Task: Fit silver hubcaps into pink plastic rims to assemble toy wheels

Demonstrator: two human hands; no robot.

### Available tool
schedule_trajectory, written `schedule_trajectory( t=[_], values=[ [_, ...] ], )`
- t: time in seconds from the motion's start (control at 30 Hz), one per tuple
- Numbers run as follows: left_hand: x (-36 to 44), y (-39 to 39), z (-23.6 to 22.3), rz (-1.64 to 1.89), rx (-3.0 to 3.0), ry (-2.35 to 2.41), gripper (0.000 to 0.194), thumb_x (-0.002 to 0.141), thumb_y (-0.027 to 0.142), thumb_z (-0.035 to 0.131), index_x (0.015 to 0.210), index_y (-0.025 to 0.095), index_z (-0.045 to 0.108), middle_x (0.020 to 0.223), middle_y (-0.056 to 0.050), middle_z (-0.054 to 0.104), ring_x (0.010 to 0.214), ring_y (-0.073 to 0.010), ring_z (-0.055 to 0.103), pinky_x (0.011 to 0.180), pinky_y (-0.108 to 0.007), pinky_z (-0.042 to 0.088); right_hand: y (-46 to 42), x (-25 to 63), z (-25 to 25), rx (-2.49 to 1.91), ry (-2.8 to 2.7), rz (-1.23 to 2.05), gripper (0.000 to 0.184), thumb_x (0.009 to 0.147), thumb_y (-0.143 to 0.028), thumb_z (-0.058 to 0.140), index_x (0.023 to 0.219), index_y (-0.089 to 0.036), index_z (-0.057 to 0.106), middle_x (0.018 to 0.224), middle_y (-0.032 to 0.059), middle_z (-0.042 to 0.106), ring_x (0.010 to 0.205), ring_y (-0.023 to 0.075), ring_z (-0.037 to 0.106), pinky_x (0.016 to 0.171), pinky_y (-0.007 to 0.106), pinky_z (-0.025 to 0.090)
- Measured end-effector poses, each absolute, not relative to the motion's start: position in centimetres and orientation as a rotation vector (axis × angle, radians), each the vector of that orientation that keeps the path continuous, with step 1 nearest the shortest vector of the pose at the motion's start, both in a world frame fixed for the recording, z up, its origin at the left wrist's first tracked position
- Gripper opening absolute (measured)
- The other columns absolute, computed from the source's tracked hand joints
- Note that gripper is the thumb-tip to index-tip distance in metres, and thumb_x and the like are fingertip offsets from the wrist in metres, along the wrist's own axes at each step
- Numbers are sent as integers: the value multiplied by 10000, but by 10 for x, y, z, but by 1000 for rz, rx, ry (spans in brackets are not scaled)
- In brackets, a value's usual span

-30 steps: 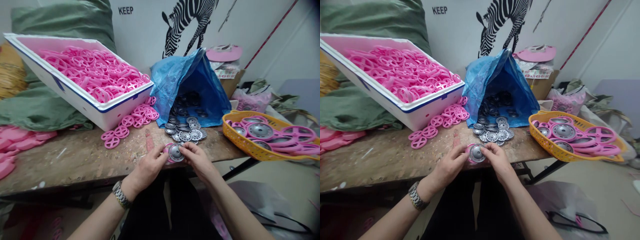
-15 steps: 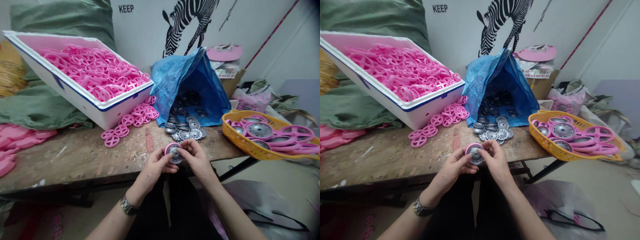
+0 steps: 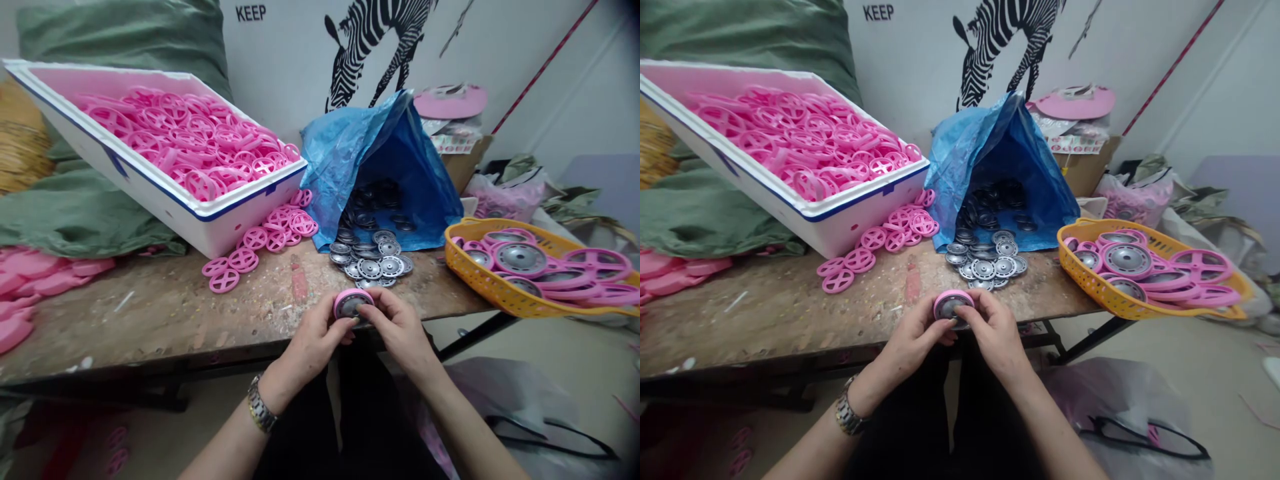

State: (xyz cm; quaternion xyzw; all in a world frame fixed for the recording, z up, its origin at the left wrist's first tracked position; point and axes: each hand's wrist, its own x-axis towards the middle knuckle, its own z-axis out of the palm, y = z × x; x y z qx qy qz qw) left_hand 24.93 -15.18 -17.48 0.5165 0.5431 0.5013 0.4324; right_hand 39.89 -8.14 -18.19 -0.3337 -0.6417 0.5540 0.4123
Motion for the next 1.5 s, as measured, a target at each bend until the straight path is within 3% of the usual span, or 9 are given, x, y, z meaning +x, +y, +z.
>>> schedule_trajectory(
  t=[0.23, 0.6, 0.87, 1.03, 1.17, 1.27, 1.37, 1.43, 1.5],
  values=[
    [263, -156, -176, 1311, 1192, 1407, 238, 883, 293, 574, 1080, 163, 608, 689, 26, 588, 507, -94, 589, 468, -194, 519, -92, 396, -182, -903, -1537, 1351, 131, 839, -352, 663, 838, -223, 680, 756, -12, 669, 729, 168, 601, 685, 278, 450],
    [257, -155, -180, 1253, 1159, 1315, 345, 941, 448, 522, 1135, 172, 593, 766, 2, 615, 571, -116, 636, 504, -218, 551, -89, 398, -182, -834, -1495, 1550, 228, 831, -440, 688, 865, -215, 686, 784, -8, 668, 743, 161, 593, 707, 270, 464],
    [256, -156, -181, 1212, 1326, 1463, 334, 972, 454, 486, 1028, 176, 664, 730, 10, 586, 504, -85, 564, 434, -174, 425, -97, 400, -190, -861, -1471, 1543, 246, 806, -451, 719, 807, -208, 686, 728, -12, 641, 707, 160, 574, 681, 272, 447],
    [260, -153, -181, 1171, 1352, 1430, 374, 970, 442, 483, 1229, 202, 605, 783, 4, 608, 560, -104, 588, 499, -203, 473, -93, 402, -197, -876, -1275, 1607, 282, 783, -489, 752, 835, -215, 708, 769, -3, 680, 716, 152, 589, 700, 272, 464],
    [253, -152, -183, 1164, 1416, 1461, 467, 948, 382, 516, 1380, 207, 480, 816, 8, 603, 600, -113, 601, 557, -226, 500, -59, 430, -179, -834, -959, 1504, 303, 729, -498, 796, 881, -259, 689, 876, -8, 713, 756, 152, 629, 695, 279, 504],
    [245, -153, -185, 1146, 1421, 1512, 419, 946, 376, 500, 1314, 177, 526, 799, 7, 590, 592, -118, 601, 559, -238, 503, -23, 467, -159, -757, -812, 1316, 258, 801, -487, 726, 969, -299, 670, 1086, 4, 716, 949, 182, 665, 754, 317, 543],
    [239, -155, -185, 1123, 1409, 1550, 394, 949, 389, 485, 1261, 159, 560, 787, 2, 596, 585, -125, 606, 557, -249, 509, -2, 493, -155, -720, -833, 1210, 279, 915, -529, 547, 1019, -296, 660, 1365, 50, 612, 1256, 230, 574, 908, 413, 543],
    [235, -156, -184, 1130, 1426, 1580, 377, 953, 389, 481, 1241, 166, 577, 782, -1, 612, 594, -133, 615, 577, -260, 516, -3, 494, -163, -748, -879, 1217, 323, 926, -557, 503, 1038, -292, 652, 1452, 62, 545, 1326, 245, 524, 950, 449, 531],
    [228, -154, -183, 1142, 1509, 1661, 346, 953, 370, 489, 1216, 177, 602, 786, -11, 640, 656, -153, 641, 647, -282, 532, -13, 482, -176, -787, -905, 1289, 327, 894, -560, 557, 1059, -293, 648, 1425, 69, 571, 1303, 252, 545, 935, 447, 537]
  ],
)
